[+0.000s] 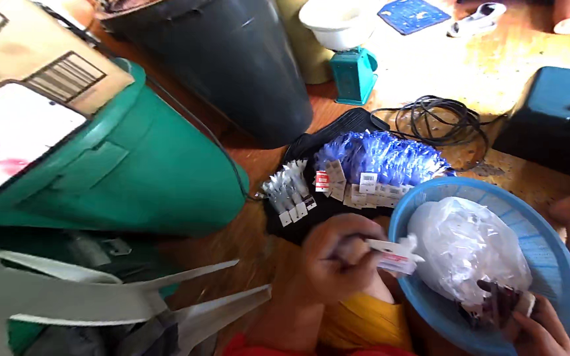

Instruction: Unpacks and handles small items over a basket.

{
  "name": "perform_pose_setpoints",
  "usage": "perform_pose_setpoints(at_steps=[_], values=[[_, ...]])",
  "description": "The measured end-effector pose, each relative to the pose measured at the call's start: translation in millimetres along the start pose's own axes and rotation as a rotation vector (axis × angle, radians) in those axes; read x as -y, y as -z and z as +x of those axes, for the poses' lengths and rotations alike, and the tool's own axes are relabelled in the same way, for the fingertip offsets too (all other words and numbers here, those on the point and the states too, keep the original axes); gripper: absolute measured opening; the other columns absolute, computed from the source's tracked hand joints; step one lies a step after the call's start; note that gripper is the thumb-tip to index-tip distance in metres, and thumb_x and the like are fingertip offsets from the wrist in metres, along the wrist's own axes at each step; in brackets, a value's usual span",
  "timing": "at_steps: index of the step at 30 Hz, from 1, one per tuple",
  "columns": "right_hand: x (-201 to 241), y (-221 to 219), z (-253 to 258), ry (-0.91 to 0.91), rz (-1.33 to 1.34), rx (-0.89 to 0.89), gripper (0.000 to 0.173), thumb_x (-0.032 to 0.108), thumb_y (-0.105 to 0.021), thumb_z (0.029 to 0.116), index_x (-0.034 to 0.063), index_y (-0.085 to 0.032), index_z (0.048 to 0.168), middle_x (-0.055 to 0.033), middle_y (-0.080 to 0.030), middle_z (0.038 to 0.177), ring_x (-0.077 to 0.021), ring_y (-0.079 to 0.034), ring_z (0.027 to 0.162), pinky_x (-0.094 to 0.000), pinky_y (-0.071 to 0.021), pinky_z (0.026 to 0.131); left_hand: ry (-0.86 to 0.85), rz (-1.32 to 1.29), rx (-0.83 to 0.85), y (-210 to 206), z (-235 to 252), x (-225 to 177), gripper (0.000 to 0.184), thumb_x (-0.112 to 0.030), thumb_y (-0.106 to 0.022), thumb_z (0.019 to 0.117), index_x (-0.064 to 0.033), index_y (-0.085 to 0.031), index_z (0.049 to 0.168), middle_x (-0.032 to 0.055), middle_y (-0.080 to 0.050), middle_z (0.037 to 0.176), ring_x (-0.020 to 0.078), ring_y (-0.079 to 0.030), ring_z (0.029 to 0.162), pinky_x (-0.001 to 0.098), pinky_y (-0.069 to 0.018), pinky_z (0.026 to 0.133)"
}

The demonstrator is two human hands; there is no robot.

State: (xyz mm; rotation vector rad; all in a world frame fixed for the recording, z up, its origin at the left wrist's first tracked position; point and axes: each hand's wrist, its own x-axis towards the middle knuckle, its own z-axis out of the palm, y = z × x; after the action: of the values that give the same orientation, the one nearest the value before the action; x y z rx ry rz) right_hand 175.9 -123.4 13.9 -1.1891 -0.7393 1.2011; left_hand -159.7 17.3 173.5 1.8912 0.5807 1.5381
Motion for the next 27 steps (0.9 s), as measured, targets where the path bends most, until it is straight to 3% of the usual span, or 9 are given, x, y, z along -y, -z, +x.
perform_pose_setpoints(at_steps=[4,5,6,8,12,18,20,23,27], values=[[-4,2,8,-0.039,0.026,0.032,0.037,0.007,-0.05,0.0868,0.0169,-0.044,0.122,-0.0028,-0.074,0.106,-0.0188,-0.073,0.082,-0.0356,-0.0613,0.066,-0.121,0.404,-0.153,66,16,-36,0.027,-0.028,-0.07,0.0968,-0.0272,-0.07,0.124,-0.016,-0.069,0.109,-0.0018,-0.066,0.089,0.0175,-0.0581,0.077],[-5,2,9,-0.046,0.029,0.037,0.036,0.007,-0.05,0.0873,0.0169,-0.044,0.121,-0.0031,-0.074,0.106,-0.0189,-0.073,0.082,-0.0353,-0.0612,0.066,-0.11,0.52,-0.129,82,20,-33,0.026,-0.026,-0.068,0.0978,-0.0234,-0.068,0.124,-0.0148,-0.067,0.113,-0.0035,-0.065,0.093,0.016,-0.0571,0.08],[-5,2,11,-0.049,0.033,0.037,0.036,0.006,-0.049,0.0866,0.0163,-0.045,0.121,-0.0035,-0.074,0.105,-0.0191,-0.073,0.082,-0.0353,-0.0612,0.066,-0.065,0.612,-0.107,95,24,-25,0.026,-0.02,-0.067,0.097,-0.0147,-0.067,0.122,-0.0082,-0.067,0.115,-0.0017,-0.065,0.096,0.018,-0.0581,0.082],[-6,1,13,-0.042,0.036,0.039,0.036,0.006,-0.05,0.0864,0.0169,-0.046,0.12,-0.0029,-0.074,0.105,-0.0191,-0.074,0.084,-0.0356,-0.062,0.068,0.117,0.739,-0.101,114,37,4,0.027,-0.007,-0.067,0.0919,0.0008,-0.068,0.118,0.0091,-0.068,0.114,0.0079,-0.068,0.095,0.0257,-0.0603,0.083],[-7,-2,13,-0.04,0.043,0.031,0.036,0.003,-0.05,0.0852,0.0181,-0.047,0.118,-0.0025,-0.074,0.105,-0.0188,-0.074,0.084,-0.0349,-0.0621,0.068,0.542,0.939,-0.177,145,54,73,0.023,-0.01,-0.066,0.0966,-0.0047,-0.071,0.118,0.0155,-0.069,0.114,0.0204,-0.068,0.096,0.0383,-0.0569,0.087],[-9,0,12,-0.057,0.04,0.006,0.035,0.002,-0.049,0.0862,0.0166,-0.046,0.118,-0.0039,-0.074,0.107,-0.0198,-0.074,0.084,-0.0354,-0.0624,0.067,0.528,0.917,-0.475,170,19,148,0.025,-0.013,-0.065,0.0979,0.0012,-0.068,0.118,0.0174,-0.071,0.107,0.0224,-0.07,0.091,0.0394,-0.0572,0.086],[-9,0,12,-0.06,0.035,-0.004,0.035,0.002,-0.048,0.0866,0.0157,-0.046,0.118,-0.0045,-0.074,0.106,-0.0198,-0.074,0.083,-0.0347,-0.0622,0.065,0.631,0.952,-0.444,164,-4,173,0.027,-0.015,-0.062,0.1,0.0015,-0.067,0.122,0.02,-0.071,0.112,0.0297,-0.07,0.1,0.048,-0.0557,0.092],[-10,-1,12,-0.065,0.019,-0.018,0.033,0.001,-0.046,0.088,0.0153,-0.045,0.118,-0.0039,-0.074,0.108,-0.0194,-0.074,0.084,-0.0341,-0.0624,0.066,0.867,1.021,-0.265,149,-43,212,0.03,-0.019,-0.06,0.1014,-0.0013,-0.068,0.125,0.0229,-0.067,0.123,0.0381,-0.066,0.114,0.0577,-0.0504,0.101],[-10,-2,12,-0.069,0.02,-0.018,0.035,0.001,-0.047,0.0882,0.0155,-0.046,0.119,-0.004,-0.074,0.108,-0.0201,-0.074,0.085,-0.0354,-0.0626,0.068,1.013,1.086,-0.066,129,-86,242,0.027,-0.019,-0.061,0.1003,-0.0058,-0.073,0.121,0.0169,-0.069,0.126,0.0342,-0.063,0.122,0.0537,-0.047,0.108]])
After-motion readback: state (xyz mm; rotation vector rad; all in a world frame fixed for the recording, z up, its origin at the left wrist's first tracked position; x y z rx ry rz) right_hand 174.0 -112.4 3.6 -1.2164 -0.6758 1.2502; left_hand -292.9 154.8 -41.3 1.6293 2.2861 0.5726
